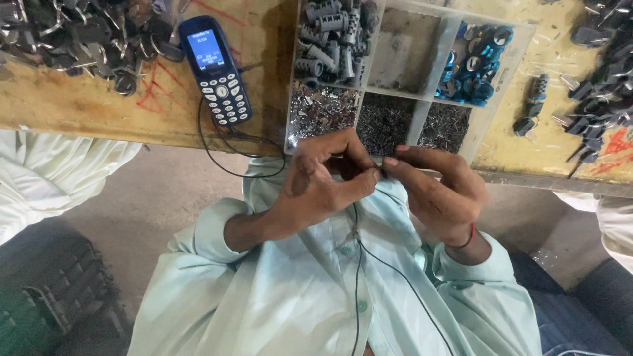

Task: The person sits at a workbench and assembles small metal lock components by hand. They pick parts from a compartment tray, fit a shackle-like piece into a lock body, press and twist the pieces together, and place finished assemblies aside on the bench.

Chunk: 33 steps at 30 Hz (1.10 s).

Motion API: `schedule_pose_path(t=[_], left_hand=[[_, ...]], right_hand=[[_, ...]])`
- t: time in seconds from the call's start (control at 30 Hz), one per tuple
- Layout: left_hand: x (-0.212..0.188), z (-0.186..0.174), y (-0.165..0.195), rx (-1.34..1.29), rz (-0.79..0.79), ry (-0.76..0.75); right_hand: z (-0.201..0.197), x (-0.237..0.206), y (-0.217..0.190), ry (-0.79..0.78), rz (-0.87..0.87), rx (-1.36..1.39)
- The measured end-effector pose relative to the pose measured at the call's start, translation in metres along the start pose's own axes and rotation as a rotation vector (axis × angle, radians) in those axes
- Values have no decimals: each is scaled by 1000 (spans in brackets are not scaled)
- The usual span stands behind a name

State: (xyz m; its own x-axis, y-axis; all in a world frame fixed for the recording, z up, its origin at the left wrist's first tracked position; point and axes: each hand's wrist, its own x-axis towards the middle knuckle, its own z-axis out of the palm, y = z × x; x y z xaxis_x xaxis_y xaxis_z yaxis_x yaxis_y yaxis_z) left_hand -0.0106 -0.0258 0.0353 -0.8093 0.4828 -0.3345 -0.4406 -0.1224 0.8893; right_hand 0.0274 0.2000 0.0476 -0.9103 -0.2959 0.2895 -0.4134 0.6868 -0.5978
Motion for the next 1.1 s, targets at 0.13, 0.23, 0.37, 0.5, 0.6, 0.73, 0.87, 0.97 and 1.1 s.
schedule_pose_path(t=[0.13,0.23,0.37,0.5,0.6,0.73,0.87,0.97,1.1], left_hand=[[2,10,2,267,411,87],[1,17,-2,61,383,76],[2,8,-10,249,504,124],[3,3,-16,192,528,-15],[12,4,-20,208,589,-37],[21,5,-27,200,561,-78],[23,-2,-33,261,581,-87],[20,-25,-34,43,589,40],[12,-50,-34,-125,559,111]], right_hand=[[-3,13,-14,-31,17,-156],[-14,34,-28,-86,149,52],[-36,65,-5,-212,360,13],[-35,77,45,-128,182,-308],[-34,74,60,-55,322,-145],[-30,71,54,-122,274,-347],[-29,75,52,-163,220,-408],[-35,74,46,-152,239,-217],[-33,70,14,-228,343,-15]])
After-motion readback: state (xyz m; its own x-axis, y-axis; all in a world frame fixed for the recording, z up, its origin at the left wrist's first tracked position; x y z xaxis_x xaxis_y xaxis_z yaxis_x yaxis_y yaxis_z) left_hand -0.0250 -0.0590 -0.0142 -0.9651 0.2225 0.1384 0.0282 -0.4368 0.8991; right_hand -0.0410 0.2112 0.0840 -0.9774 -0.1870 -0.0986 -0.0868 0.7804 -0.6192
